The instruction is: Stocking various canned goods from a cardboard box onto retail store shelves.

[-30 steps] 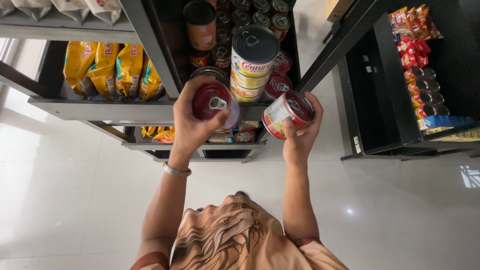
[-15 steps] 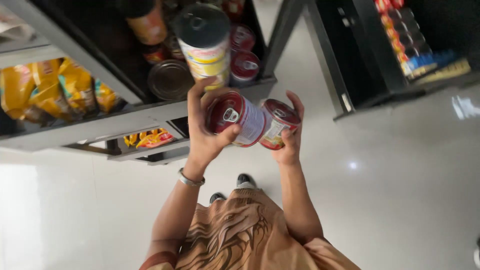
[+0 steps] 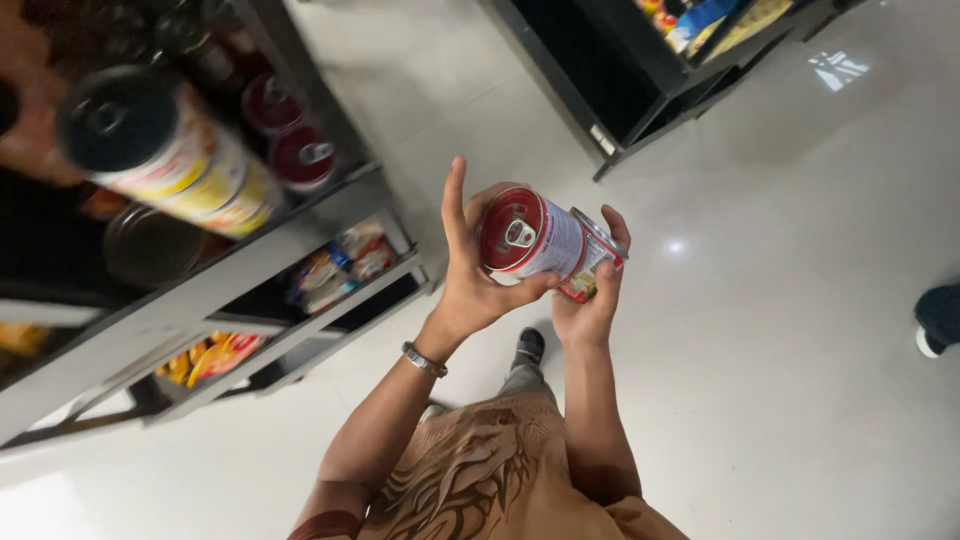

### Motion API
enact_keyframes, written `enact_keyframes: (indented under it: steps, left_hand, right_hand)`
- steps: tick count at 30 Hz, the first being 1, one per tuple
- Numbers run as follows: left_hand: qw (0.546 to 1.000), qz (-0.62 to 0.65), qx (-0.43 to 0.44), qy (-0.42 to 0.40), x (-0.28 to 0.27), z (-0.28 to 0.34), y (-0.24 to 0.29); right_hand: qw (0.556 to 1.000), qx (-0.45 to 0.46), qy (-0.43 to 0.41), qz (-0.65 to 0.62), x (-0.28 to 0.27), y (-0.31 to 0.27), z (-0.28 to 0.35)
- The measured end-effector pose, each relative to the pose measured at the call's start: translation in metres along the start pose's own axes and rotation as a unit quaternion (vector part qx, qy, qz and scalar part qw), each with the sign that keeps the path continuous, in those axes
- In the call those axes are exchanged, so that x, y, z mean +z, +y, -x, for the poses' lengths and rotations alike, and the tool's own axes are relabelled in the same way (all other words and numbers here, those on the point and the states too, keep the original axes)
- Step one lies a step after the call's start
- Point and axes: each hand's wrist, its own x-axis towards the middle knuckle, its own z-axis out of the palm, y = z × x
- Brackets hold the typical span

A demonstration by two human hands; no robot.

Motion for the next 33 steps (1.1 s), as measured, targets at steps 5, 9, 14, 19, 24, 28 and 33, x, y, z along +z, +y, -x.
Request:
enact_keyframes:
  steps: [5,9,14,19,24,28,33]
  left_hand:
    - [0.998,0.052,0.006,-0.04,0.055,-0.064,-0.047]
    - [0.991,0.12,-0.053,-0.026,0.109,-0.107,-0.09]
    - [0.983,0.173,-0.047,-0.044,0.169,-0.152,-0.135]
    - [0.971,0.188,-0.059,-0.133,0.216,-0.192,-0.139]
    - [0.921,0.25,-0.063,-0.292,0.262,-0.215,-0.151]
    - [0.893,0.252,-0.159,-0.337,0.271,-0.212,-0.172]
    - [0.875,0.236,-0.185,-0.381,0.26,-0.228,-0.198]
  right_hand:
    - [1.0,-0.011,-0.011,0.011,-0.064,-0.036,-0.065]
    - [0.996,-0.043,-0.035,0.067,-0.105,-0.082,-0.123]
    - [0.989,-0.075,-0.011,0.124,-0.149,-0.126,-0.172]
    - [0.968,-0.096,0.057,0.225,-0.202,-0.15,-0.166]
    - [0.953,-0.11,0.043,0.28,-0.197,-0.18,-0.165]
    - [0.951,-0.103,0.084,0.278,-0.198,-0.187,-0.163]
    - [0.944,-0.093,0.103,0.299,-0.196,-0.169,-0.173]
